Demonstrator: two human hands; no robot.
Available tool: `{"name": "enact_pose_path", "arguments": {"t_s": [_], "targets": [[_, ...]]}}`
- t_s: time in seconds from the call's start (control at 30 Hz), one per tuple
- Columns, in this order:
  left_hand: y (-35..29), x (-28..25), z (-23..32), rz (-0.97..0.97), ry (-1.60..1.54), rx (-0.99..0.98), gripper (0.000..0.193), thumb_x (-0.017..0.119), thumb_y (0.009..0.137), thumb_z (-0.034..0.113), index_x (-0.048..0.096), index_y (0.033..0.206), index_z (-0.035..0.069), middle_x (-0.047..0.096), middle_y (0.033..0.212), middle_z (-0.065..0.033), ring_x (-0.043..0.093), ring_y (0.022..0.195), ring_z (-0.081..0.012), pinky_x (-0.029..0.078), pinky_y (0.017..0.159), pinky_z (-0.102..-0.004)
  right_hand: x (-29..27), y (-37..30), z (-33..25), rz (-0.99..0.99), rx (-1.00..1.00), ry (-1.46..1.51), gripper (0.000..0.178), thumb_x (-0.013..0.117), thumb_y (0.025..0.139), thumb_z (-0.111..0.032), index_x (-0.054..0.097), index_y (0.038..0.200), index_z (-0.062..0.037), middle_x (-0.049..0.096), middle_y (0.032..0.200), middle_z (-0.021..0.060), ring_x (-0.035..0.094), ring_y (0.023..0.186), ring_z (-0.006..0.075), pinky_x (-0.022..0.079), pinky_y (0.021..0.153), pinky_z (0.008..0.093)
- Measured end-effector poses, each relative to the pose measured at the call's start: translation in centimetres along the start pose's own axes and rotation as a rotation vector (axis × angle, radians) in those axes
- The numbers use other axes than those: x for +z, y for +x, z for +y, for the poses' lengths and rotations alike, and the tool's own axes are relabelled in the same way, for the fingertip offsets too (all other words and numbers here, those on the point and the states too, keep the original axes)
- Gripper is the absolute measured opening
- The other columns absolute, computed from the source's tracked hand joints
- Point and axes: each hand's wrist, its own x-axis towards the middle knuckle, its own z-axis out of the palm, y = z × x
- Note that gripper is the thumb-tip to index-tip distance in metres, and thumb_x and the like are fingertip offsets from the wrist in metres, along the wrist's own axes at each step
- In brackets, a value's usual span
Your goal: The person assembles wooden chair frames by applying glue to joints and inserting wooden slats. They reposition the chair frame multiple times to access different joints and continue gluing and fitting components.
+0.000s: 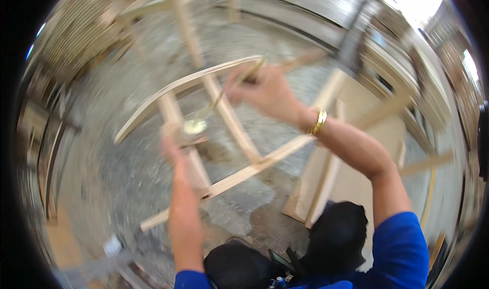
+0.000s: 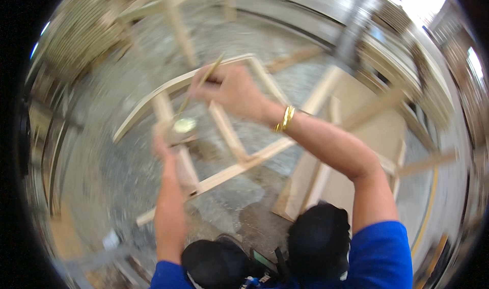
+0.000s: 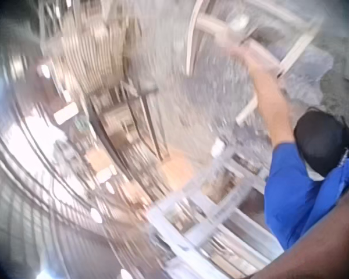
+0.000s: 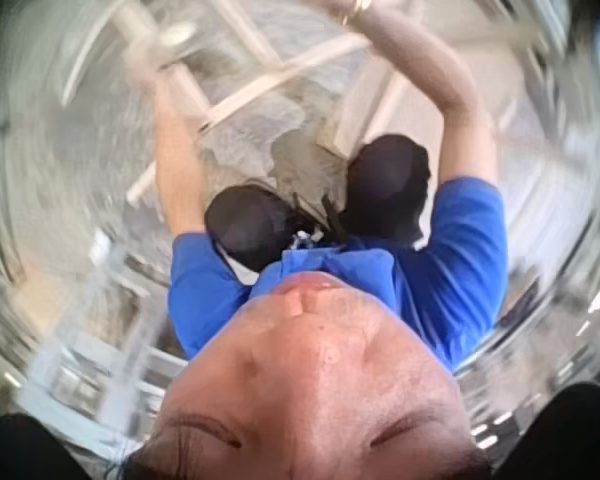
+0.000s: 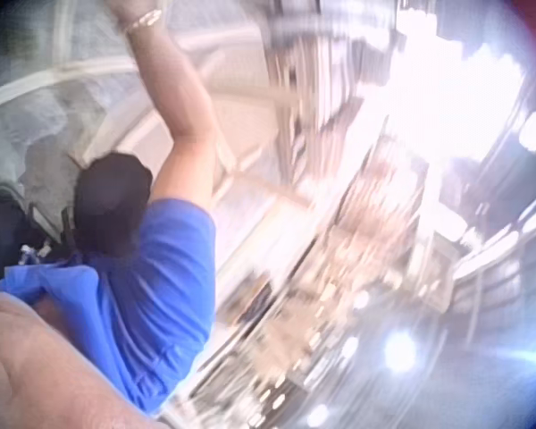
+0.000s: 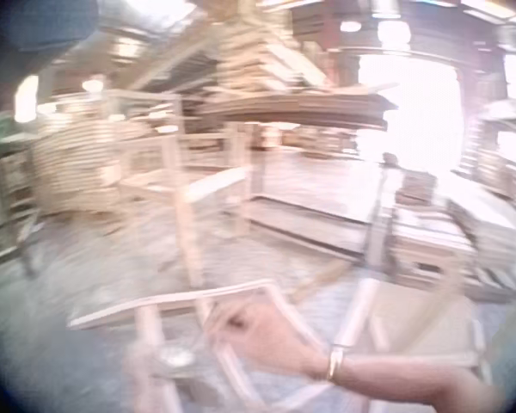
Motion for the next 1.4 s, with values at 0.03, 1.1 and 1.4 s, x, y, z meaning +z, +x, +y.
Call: {"name": "enact_pose_path", "arguments": {"t_s": [0.03,1.1,1.4], "targets": [[-4.2,2.4,-1.8,0.073,-0.225,-0.31,0.043,0.045,0.086,0.031,0.053,0.108,-0.005,0.055,0.107,-0.017,0.054,0.098,-0.0295,0.044,0.083,-0.043,-1.9,-5.0,1.5,-0.027,0.081,-0.178,0.012,0.063,0.079,-0.015,0.063,0.08,-0.0031,0.063,0.07,0.0023,0.055,0.059,0.0064,0.043,0.052,0.0214],[-24.4,33.4,-3.6,-1.101,0.395,-0.56,0.035,0.048,0.089,0.013,0.043,0.12,-0.003,0.055,0.102,-0.0111,0.057,0.087,-0.0161,0.049,0.075,-0.0264,-38.7,-40.0,23.8,1.779,0.231,0.783,0.018,0.05,0.089,-0.027,0.051,0.088,-0.0091,0.057,0.079,0.004,0.049,0.059,0.0139,0.04,0.05,0.0283],[-6.5,9.8,2.4,-0.261,1.458,0.308,0.065,0.066,0.071,0.039,0.048,0.117,-0.004,0.046,0.121,-0.0253,0.043,0.113,-0.0373,0.033,0.096,-0.0426,-37.2,-36.7,28.1,0.936,0.575,-0.426,0.032,0.051,0.077,-0.013,0.044,0.107,-0.0054,0.048,0.098,0.006,0.047,0.084,0.0182,0.041,0.072,0.0316]]}}
